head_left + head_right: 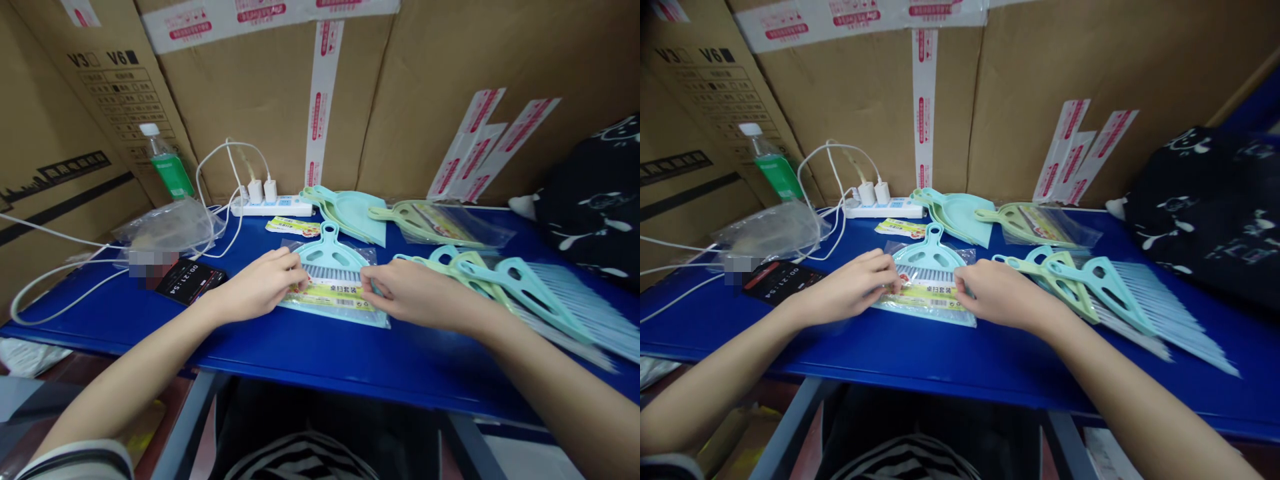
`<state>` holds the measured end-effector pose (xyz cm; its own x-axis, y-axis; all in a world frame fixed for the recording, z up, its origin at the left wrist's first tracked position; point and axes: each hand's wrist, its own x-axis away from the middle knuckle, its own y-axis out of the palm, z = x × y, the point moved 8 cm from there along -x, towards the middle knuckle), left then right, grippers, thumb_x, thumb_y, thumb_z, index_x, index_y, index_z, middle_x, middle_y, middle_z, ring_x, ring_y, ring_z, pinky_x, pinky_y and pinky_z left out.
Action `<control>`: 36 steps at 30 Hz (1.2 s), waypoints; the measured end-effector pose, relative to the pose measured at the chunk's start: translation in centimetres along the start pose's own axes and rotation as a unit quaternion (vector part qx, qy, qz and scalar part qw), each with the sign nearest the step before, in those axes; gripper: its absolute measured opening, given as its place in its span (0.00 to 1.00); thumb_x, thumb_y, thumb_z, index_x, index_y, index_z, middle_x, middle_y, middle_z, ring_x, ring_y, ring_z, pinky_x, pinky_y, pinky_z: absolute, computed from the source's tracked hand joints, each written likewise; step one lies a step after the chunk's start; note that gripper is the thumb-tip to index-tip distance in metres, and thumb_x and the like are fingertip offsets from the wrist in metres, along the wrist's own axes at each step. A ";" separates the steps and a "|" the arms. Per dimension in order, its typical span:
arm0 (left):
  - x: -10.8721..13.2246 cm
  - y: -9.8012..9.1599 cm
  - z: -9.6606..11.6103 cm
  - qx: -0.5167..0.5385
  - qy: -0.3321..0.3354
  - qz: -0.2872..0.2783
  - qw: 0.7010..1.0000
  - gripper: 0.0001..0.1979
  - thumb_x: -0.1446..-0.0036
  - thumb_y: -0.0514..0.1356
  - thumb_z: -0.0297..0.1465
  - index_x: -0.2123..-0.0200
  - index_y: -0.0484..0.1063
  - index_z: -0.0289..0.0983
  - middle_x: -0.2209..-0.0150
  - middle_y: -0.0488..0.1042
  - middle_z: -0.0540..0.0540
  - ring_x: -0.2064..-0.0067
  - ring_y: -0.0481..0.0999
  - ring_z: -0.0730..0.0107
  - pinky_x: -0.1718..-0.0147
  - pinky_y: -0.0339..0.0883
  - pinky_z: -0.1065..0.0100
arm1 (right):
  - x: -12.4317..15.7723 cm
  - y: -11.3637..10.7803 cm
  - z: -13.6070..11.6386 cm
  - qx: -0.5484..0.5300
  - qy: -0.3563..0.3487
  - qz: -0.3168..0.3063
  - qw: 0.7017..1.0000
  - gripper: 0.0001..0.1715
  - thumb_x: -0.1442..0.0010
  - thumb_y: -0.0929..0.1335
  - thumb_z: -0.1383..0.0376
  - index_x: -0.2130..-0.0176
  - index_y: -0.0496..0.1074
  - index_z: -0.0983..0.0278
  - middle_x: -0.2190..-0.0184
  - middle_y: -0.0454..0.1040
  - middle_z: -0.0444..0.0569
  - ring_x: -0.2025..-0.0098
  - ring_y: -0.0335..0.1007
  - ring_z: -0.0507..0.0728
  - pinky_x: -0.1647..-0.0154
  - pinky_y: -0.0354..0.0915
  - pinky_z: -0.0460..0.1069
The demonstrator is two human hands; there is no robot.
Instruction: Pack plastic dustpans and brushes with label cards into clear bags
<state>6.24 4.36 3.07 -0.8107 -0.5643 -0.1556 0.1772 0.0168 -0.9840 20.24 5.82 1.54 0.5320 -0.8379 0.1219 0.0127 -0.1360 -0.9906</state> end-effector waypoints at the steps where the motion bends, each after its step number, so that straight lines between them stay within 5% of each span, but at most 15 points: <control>1: 0.0 0.2 0.1 0.000 0.006 -0.009 1.000 0.15 0.43 0.48 0.18 0.63 0.72 0.37 0.64 0.69 0.46 0.62 0.65 0.66 0.58 0.62 0.65 | 0.0 -0.1 0.1 0.001 0.005 0.000 1.000 0.11 0.39 0.62 0.63 0.74 0.64 0.61 0.82 0.66 0.44 0.77 0.62 0.54 0.76 0.50 0.48; 5: -0.1 0.8 0.5 0.003 0.030 -0.040 0.999 0.22 0.45 0.48 0.16 0.54 0.73 0.38 0.64 0.69 0.47 0.62 0.67 0.67 0.59 0.63 0.67 | -0.1 -0.1 0.2 -0.010 0.014 -0.003 1.000 0.14 0.42 0.66 0.57 0.75 0.63 0.61 0.80 0.68 0.44 0.75 0.63 0.55 0.75 0.50 0.48; 19: -0.2 2.0 0.8 -0.070 0.040 -0.086 0.993 0.32 0.47 0.48 0.14 0.42 0.65 0.45 0.62 0.68 0.46 0.60 0.67 0.66 0.59 0.64 0.66 | 0.1 -0.8 0.7 0.021 0.046 0.028 0.998 0.22 0.44 0.64 0.62 0.84 0.53 0.60 0.86 0.63 0.43 0.81 0.56 0.52 0.78 0.45 0.48; 24: -0.3 2.3 0.9 -0.093 0.044 -0.092 0.990 0.30 0.45 0.48 0.15 0.42 0.66 0.44 0.62 0.68 0.46 0.60 0.66 0.66 0.59 0.64 0.67 | 0.0 -2.2 -1.3 0.050 -0.074 0.147 0.985 0.10 0.42 0.63 0.68 0.74 0.67 0.62 0.77 0.73 0.46 0.76 0.64 0.54 0.71 0.55 0.49; 28: -0.3 2.3 1.0 -0.096 0.045 -0.087 0.991 0.28 0.43 0.48 0.16 0.43 0.67 0.43 0.62 0.68 0.45 0.60 0.67 0.66 0.59 0.63 0.67 | 0.4 -1.0 -4.7 0.025 -0.220 0.144 0.965 0.13 0.36 0.61 0.66 0.63 0.74 0.64 0.70 0.76 0.50 0.68 0.70 0.56 0.64 0.60 0.50; 36: -0.3 2.1 1.1 -0.079 0.044 -0.075 0.993 0.26 0.43 0.48 0.17 0.45 0.68 0.42 0.62 0.69 0.45 0.59 0.69 0.64 0.58 0.64 0.66 | 0.3 -0.1 -4.2 -0.025 -0.159 0.087 0.983 0.16 0.36 0.61 0.68 0.62 0.78 0.61 0.71 0.77 0.49 0.69 0.72 0.55 0.70 0.58 0.48</control>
<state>7.49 3.70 1.18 -0.8678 -0.4969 -0.0069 -0.0332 0.0719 -0.9969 16.83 3.37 1.94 0.7610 -0.6436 -0.0817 -0.1388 -0.0386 -0.9896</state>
